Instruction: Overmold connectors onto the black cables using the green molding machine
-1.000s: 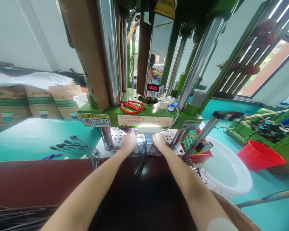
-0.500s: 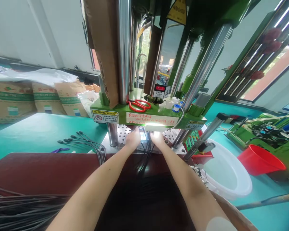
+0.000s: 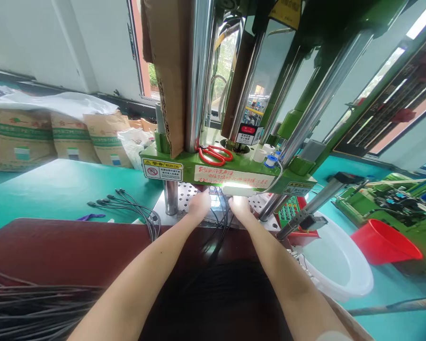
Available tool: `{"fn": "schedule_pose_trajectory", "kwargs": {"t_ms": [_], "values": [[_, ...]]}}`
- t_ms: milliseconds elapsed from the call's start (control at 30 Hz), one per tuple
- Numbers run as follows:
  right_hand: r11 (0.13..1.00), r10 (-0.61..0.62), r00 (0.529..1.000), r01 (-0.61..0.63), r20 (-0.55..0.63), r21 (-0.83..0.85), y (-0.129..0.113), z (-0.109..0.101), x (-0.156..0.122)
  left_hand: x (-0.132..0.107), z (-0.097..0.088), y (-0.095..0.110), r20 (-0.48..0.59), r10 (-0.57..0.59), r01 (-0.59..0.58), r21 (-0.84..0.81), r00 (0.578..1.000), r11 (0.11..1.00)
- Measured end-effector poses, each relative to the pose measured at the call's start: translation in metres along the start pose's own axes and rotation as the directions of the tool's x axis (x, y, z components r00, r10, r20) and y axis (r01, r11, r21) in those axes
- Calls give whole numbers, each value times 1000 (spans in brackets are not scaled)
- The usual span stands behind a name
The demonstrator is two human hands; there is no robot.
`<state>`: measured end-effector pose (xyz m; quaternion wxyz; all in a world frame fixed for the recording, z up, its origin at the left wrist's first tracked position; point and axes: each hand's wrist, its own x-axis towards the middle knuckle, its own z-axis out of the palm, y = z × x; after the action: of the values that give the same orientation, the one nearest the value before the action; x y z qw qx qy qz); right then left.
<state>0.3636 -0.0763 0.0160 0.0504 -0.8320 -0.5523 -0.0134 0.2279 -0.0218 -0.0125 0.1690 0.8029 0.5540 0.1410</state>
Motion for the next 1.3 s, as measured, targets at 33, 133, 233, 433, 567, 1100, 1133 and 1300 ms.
{"fn": "schedule_pose_trajectory", "kwargs": {"t_ms": [33,133,233,433,567,1100,1133,1300], "values": [[1000,-3,1000,3,-9,-7,1,2,1,0,0,0,2,5,-5,-1,1000,1000],[1000,-14,999,13,-38,-22,2,6,5,1,0,0,13,18,-18,-4,1000,1000],[999,-31,998,29,-53,-35,2,9,6,3,0,1,20,28,-27,-16,999,999],[997,-55,997,51,-62,-54,5,11,4,-5,-10,6,23,17,-15,-87,1000,996],[996,-71,995,67,-68,-62,7,11,5,-32,-23,1,99,73,-53,-190,992,980],[963,-268,963,267,-31,-48,26,4,11,-62,9,15,555,288,244,-694,780,678],[957,-286,958,285,-28,-51,27,3,10,-60,10,20,559,285,251,-694,779,675],[944,-325,946,323,-14,-70,29,4,4,-49,12,28,564,235,224,-626,792,747]]}}
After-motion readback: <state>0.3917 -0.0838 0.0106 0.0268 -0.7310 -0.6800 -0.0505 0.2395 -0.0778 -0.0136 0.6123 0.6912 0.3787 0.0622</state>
